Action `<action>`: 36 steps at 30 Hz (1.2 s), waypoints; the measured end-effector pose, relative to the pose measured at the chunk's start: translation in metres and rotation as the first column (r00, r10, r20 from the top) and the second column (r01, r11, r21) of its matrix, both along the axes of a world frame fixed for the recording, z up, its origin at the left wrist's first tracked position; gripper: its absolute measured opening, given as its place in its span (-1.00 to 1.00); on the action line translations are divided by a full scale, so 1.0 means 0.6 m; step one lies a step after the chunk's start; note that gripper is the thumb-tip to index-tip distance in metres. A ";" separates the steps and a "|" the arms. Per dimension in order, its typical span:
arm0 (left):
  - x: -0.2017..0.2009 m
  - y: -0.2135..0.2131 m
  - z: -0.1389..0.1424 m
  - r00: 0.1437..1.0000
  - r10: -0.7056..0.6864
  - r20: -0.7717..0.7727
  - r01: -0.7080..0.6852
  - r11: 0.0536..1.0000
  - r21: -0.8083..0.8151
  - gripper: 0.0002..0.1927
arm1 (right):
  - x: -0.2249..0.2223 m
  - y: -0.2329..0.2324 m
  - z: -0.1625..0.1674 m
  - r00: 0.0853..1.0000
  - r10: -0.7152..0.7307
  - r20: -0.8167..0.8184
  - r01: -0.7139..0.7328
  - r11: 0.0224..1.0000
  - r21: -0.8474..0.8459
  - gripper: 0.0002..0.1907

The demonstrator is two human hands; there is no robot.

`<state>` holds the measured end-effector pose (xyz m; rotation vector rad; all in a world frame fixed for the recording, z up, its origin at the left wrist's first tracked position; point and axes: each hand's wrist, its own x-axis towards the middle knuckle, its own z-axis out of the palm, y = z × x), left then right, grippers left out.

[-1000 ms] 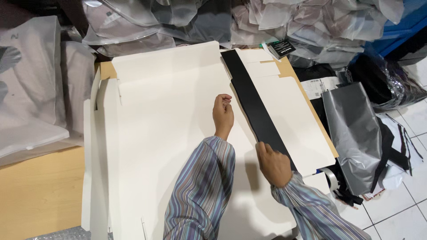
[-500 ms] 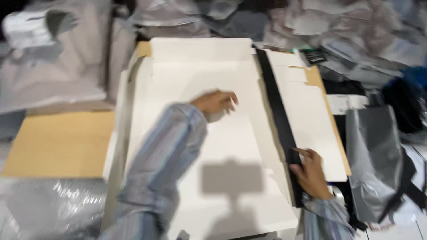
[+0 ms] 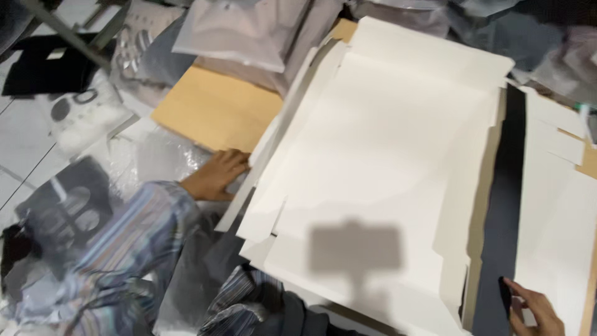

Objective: The person assembles a picture frame by folding black strips of material around a white backing board. They fold the strips at the corners to form a rectangular frame, then place a white sheet inside. The process is repeated for a second frame.

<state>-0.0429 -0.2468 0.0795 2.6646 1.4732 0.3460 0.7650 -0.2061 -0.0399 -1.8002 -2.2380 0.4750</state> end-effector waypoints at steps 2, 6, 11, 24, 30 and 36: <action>0.006 -0.020 -0.053 0.993 0.033 0.115 -0.036 0.999 0.021 -0.10 | -0.018 0.000 0.003 0.987 0.055 0.152 -0.070 0.993 0.095 -0.30; 0.019 -0.011 -0.116 0.979 0.056 0.198 -0.073 0.994 0.082 -0.22 | -0.059 0.005 0.014 0.995 0.001 0.095 -0.020 0.980 0.199 -0.37; 0.019 0.013 -0.123 0.992 -0.115 0.059 0.096 0.962 0.255 -0.51 | -0.072 0.033 0.027 0.997 0.045 0.056 -0.056 0.973 0.224 -0.34; 0.119 0.058 -0.089 0.751 0.531 0.393 -0.536 0.837 -0.107 -0.61 | -0.134 0.077 -0.016 0.909 -0.401 0.117 0.334 0.865 0.374 -0.42; 0.173 0.076 -0.018 0.712 0.701 -0.038 -0.698 0.700 -0.151 -0.40 | -0.208 0.054 0.051 0.827 -0.474 0.301 0.341 0.850 0.401 -0.50; 0.220 0.048 0.022 0.937 0.350 -0.021 -0.311 0.858 0.408 -0.64 | -0.239 0.006 0.125 0.995 -0.096 -0.026 0.094 0.818 0.568 -0.91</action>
